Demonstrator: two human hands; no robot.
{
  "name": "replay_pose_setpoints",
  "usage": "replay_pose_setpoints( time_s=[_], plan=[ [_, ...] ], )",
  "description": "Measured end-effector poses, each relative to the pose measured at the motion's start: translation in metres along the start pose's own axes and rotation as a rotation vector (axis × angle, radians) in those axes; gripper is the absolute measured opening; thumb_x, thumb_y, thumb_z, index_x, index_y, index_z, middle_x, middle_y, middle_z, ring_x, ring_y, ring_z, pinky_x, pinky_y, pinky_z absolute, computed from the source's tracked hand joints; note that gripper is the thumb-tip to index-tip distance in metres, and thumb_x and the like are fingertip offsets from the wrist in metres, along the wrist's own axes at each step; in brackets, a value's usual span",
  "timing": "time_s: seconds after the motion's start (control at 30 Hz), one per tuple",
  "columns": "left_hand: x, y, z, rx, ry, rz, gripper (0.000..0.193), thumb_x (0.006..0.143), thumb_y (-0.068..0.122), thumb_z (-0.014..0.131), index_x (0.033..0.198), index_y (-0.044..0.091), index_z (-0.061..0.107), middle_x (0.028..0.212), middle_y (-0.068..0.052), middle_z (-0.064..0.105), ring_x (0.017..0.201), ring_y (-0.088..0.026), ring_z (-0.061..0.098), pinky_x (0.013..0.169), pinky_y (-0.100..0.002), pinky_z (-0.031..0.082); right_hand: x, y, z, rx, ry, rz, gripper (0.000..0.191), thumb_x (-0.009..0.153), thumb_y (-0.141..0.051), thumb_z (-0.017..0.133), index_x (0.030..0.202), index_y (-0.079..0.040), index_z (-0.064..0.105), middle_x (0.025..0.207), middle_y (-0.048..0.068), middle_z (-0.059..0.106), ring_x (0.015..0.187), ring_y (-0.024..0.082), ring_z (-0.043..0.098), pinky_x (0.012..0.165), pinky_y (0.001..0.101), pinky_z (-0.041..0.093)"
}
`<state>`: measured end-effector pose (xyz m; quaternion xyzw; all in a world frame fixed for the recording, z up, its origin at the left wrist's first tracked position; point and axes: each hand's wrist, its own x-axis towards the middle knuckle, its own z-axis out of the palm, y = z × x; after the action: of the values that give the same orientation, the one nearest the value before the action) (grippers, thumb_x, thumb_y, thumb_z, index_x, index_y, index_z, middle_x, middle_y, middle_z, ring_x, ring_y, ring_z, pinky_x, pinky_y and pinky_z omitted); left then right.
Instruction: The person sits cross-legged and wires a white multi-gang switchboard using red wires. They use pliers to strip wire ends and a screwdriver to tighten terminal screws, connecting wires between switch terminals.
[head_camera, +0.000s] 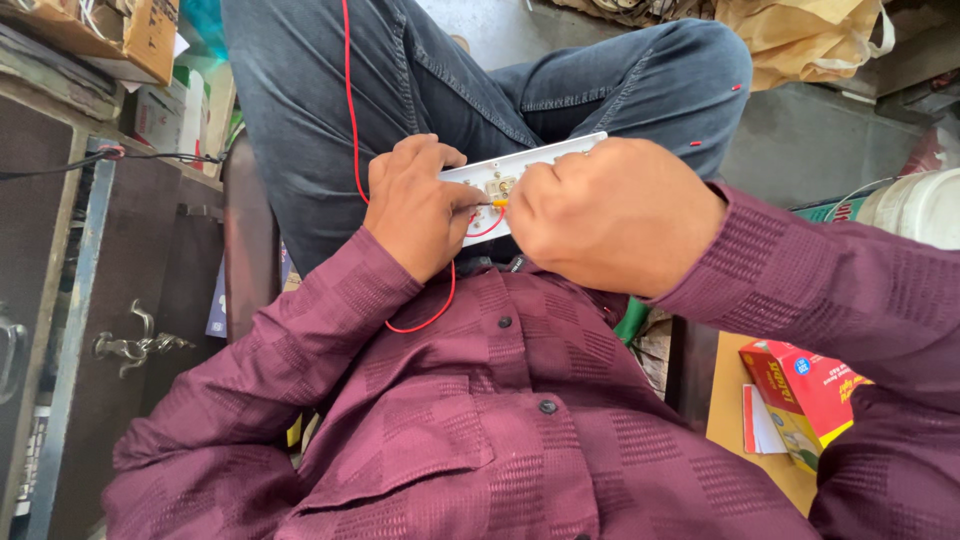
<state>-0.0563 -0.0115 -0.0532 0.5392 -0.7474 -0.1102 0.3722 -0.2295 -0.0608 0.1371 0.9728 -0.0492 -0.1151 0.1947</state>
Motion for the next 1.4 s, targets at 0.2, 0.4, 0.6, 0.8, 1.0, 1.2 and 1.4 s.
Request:
replay_pose_setpoints(
  time_s=[0.2,0.4,0.6,0.8,1.0,1.2,1.4],
  plan=[
    [0.001,0.002,0.002,0.019,0.014,0.0,0.015,0.079,0.018,0.076,0.092,0.018,0.083,0.12,-0.006,0.067,0.128,-0.034,0.052,0.098,-0.05,0.037,0.007,-0.001,0.004,0.136,0.183,-0.058,0.013,0.078,-0.021,0.063,0.076,-0.008,0.064,0.074,0.006,0.061,0.063,0.021,0.067,0.051,0.0345,0.053],
    [0.001,0.003,0.001,0.018,0.02,-0.004,0.015,0.077,0.017,0.076,0.09,0.019,0.083,0.119,-0.006,0.067,0.128,-0.034,0.052,0.098,-0.05,0.037,0.003,-0.005,0.009,0.183,0.099,0.056,0.019,0.079,-0.023,0.064,0.083,-0.005,0.069,0.07,0.009,0.065,0.059,0.022,0.067,0.049,0.0349,0.053],
    [-0.002,0.002,0.003,0.025,0.018,-0.006,0.016,0.076,0.017,0.075,0.089,0.018,0.083,0.119,-0.007,0.067,0.127,-0.035,0.052,0.097,-0.049,0.037,0.008,-0.006,0.018,0.178,0.0,0.036,0.017,0.077,-0.023,0.065,0.072,-0.006,0.066,0.068,0.011,0.065,0.06,0.026,0.068,0.05,0.0397,0.055],
    [0.002,0.002,0.006,0.072,0.038,-0.001,0.012,0.082,0.022,0.075,0.087,0.012,0.081,0.123,-0.007,0.068,0.128,-0.033,0.053,0.1,-0.049,0.038,0.012,-0.013,0.018,0.239,0.165,0.12,0.015,0.079,-0.02,0.066,0.077,-0.005,0.066,0.071,0.011,0.061,0.057,0.024,0.066,0.047,0.0369,0.051],
    [0.001,0.003,0.005,0.032,0.05,0.004,0.014,0.079,0.02,0.074,0.088,0.015,0.082,0.119,-0.008,0.068,0.126,-0.035,0.053,0.098,-0.05,0.038,0.014,-0.014,0.016,0.112,0.103,0.025,0.015,0.075,-0.022,0.066,0.068,-0.008,0.063,0.066,0.008,0.059,0.059,0.022,0.066,0.047,0.0354,0.052],
    [0.001,0.003,0.007,0.069,0.046,-0.004,0.013,0.079,0.019,0.074,0.088,0.013,0.081,0.119,-0.006,0.069,0.127,-0.033,0.054,0.098,-0.049,0.038,0.01,-0.013,0.019,0.237,0.212,0.115,0.014,0.077,-0.019,0.067,0.074,-0.005,0.067,0.07,0.011,0.06,0.058,0.023,0.065,0.048,0.036,0.051],
    [-0.001,0.003,0.006,0.04,0.044,0.008,0.014,0.077,0.018,0.074,0.089,0.016,0.083,0.118,-0.007,0.069,0.126,-0.034,0.053,0.098,-0.05,0.038,0.013,-0.017,0.025,0.258,0.052,0.061,0.014,0.072,-0.02,0.068,0.067,-0.007,0.067,0.066,0.011,0.062,0.059,0.026,0.067,0.048,0.04,0.052]
  ],
)
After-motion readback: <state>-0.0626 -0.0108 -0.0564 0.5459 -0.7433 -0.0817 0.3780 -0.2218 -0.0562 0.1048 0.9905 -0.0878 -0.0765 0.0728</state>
